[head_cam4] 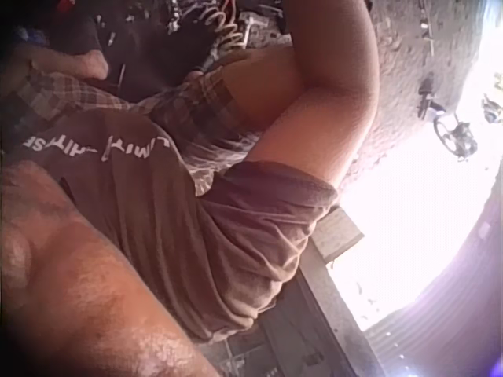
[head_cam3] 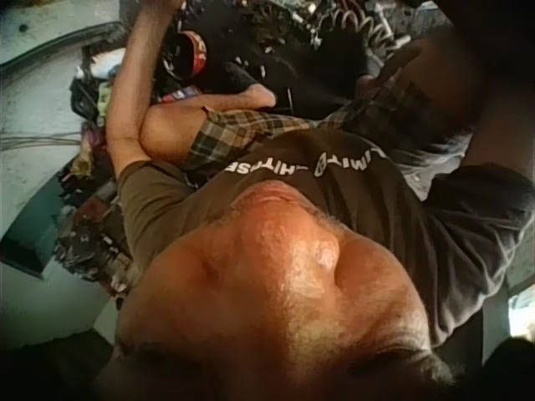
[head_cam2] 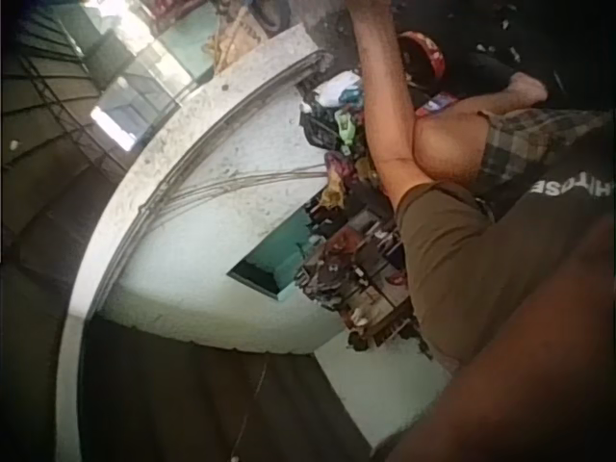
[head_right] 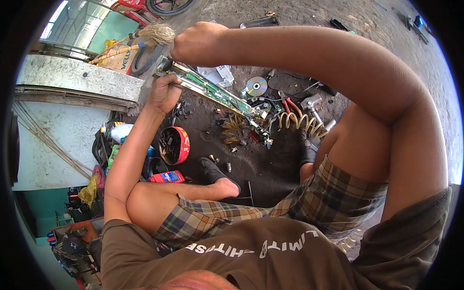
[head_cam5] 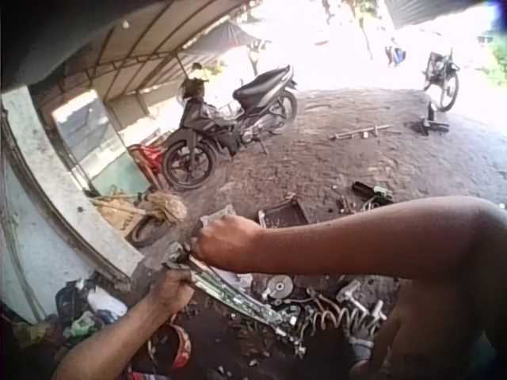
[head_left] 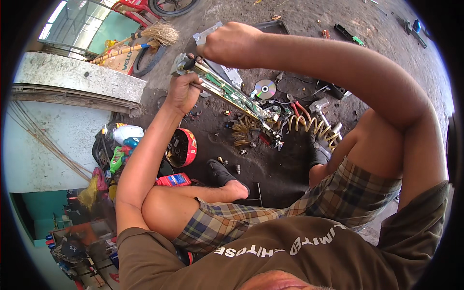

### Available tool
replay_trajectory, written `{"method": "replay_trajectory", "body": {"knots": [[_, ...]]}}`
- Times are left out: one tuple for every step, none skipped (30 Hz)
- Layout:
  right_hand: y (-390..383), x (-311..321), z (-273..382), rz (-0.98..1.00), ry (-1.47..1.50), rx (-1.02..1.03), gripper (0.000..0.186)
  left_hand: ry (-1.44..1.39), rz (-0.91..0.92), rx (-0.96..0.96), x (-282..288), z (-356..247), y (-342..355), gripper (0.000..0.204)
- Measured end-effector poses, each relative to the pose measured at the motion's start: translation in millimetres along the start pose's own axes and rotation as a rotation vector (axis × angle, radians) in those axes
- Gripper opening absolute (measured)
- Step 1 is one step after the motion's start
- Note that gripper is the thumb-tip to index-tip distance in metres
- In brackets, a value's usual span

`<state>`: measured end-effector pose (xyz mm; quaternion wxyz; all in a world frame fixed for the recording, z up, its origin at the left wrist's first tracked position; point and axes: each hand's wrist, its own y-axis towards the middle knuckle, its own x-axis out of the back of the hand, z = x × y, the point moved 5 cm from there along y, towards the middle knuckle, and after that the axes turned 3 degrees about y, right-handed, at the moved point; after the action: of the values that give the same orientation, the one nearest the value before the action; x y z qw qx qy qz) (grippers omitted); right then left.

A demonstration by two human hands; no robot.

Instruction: The person sits on the floor and uses a screwdriver to remove screws from a metal casing attached to a circuit board. They manipulate the board and casing, removing screws one by one and placing them into a tray.

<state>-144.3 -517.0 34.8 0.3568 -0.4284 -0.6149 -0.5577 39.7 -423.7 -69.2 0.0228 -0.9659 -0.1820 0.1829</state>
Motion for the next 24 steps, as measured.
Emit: {"method": "replay_trajectory", "body": {"knots": [[1, 5, -1, -0.014, 0.105, -0.079, 0.019, 0.005, 0.004, -0.018, 2, 0, -1, 0.065], [0, 9, -6, -0.024, 0.204, -0.164, 0.023, 0.007, 0.017, -0.034, -7, -1, -3, 0.065], [-2, 11, -10, -0.035, 0.303, -0.249, 0.026, 0.008, 0.029, -0.05, -14, -2, -3, 0.066], [-3, 8, -15, -0.035, 0.391, -0.329, 0.029, 0.0, 0.042, -0.056, -13, 0, -2, 0.066], [-2, 3, -21, -0.039, 0.479, -0.402, 0.032, -0.005, 0.049, -0.069, -10, -1, -2, 0.066], [-2, -3, -27, -0.043, 0.568, -0.475, 0.034, -0.01, 0.056, -0.082, -8, -2, -3, 0.067], [-2, -12, -33, -0.07, 0.742, -0.527, 0.035, 0.002, 0.051, -0.089, -5, -2, -2, 0.067], [-6, -19, -35, -0.058, 0.916, -0.646, 0.034, 0.01, 0.045, -0.093, -4, 0, -3, 0.067], [-11, -27, -35, -0.044, 1.09, -0.764, 0.033, 0.018, 0.039, -0.097, -4, 1, -4, 0.067], [-15, -35, -34, -0.03, 1.264, -0.884, 0.032, 0.024, 0.041, -0.095, -4, 2, -5, 0.067], [-17, -32, -23, 0.021, 1.412, -0.918, 0.028, 0.032, 0.042, -0.094, -4, 2, -7, 0.067], [-18, -37, -19, 0.092, 1.501, -0.974, 0.026, 0.04, 0.042, -0.092, -4, 2, -9, 0.067], [-19, -41, -14, 0.166, 1.588, -1.03, 0.024, 0.043, 0.05, -0.103, -4, 2, -10, 0.067], [-22, -44, -11, 0.237, 1.674, -1.09, 0.023, 0.047, 0.065, -0.111, -9, 2, -10, 0.067], [-22, -45, -11, 0.235, 1.634, -1.08, 0.025, 0.051, 0.078, -0.12, -12, 1, -11, 0.066], [-18, -40, -17, 0.215, 1.363, -0.933, 0.023, 0.056, 0.072, -0.113, -14, 0, -10, 0.067], [-14, -34, -22, 0.192, 1.092, -0.786, 0.022, 0.061, 0.069, -0.105, -15, -1, -9, 0.067], [-11, -29, -24, 0.167, 0.822, -0.637, 0.021, 0.065, 0.066, -0.098, -16, -1, -8, 0.068], [-13, -16, -20, -0.015, 0.514, -0.413, 0.02, 0.068, 0.064, -0.089, -17, -2, -8, 0.068], [-14, -13, -16, -0.021, 0.452, -0.36, 0.02, 0.072, 0.056, -0.083, -15, -3, -8, 0.068], [-14, -10, -13, -0.027, 0.389, -0.307, 0.019, 0.075, 0.048, -0.076, -14, -4, -8, 0.067], [-14, -6, -9, -0.033, 0.326, -0.255, 0.02, 0.075, 0.057, -0.081, -14, -4, -8, 0.068], [-16, -7, -13, -0.069, 0.412, -0.311, 0.02, 0.073, 0.069, -0.083, -21, -6, -10, 0.068], [-18, -13, -18, -0.086, 0.479, -0.385, 0.021, 0.072, 0.083, -0.086, -26, -7, -10, 0.068]]}}
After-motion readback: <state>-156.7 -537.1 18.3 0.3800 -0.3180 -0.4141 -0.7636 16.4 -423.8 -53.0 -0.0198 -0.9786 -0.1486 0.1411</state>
